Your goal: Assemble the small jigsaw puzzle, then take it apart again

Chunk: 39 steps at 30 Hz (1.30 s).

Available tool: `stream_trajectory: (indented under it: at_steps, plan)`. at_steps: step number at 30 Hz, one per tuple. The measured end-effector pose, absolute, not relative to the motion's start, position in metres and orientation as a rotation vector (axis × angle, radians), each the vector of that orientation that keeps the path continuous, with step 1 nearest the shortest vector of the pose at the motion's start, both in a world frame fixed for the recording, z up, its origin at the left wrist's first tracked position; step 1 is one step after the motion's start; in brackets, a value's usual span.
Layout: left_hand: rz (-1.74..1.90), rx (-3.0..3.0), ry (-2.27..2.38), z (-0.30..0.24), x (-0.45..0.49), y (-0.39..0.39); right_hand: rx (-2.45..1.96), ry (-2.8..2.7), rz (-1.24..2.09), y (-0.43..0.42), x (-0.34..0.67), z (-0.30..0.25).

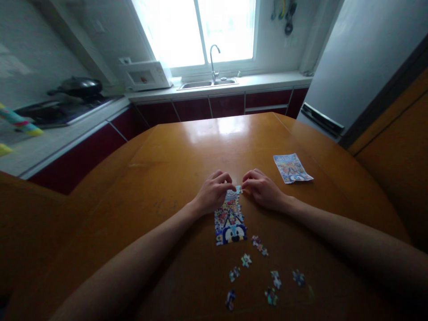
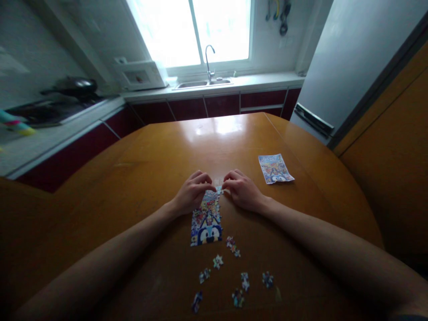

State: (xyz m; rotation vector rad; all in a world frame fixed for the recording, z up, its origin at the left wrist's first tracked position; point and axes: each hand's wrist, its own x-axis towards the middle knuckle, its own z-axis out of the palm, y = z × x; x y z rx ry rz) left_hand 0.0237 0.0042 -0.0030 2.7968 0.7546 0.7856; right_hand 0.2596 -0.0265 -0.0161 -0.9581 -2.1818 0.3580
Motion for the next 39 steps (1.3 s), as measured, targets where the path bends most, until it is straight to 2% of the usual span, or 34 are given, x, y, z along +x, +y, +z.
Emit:
stream_trajectory:
  at_steps: [14, 31, 36, 39]
  plan:
    - [0.880, 2.777, 0.752, -0.002, 0.025, 0.004, -1.006, -2.165, 0.336, -0.026, 0.260, -0.019]
    - [0.640, 2.852, 0.673, 0.001, 0.027, 0.002, -0.974, -2.251, 0.358, -0.025, 0.260, -0.016]
    - [0.628, 2.881, 0.670, 0.002, 0.027, 0.000, -0.940, -2.317, 0.213, -0.043, 0.259, 0.013]
    - [0.760, 2.899, 0.696, 0.000, 0.026, 0.001, -0.827, -2.495, 0.222, -0.074, 0.254, 0.041]
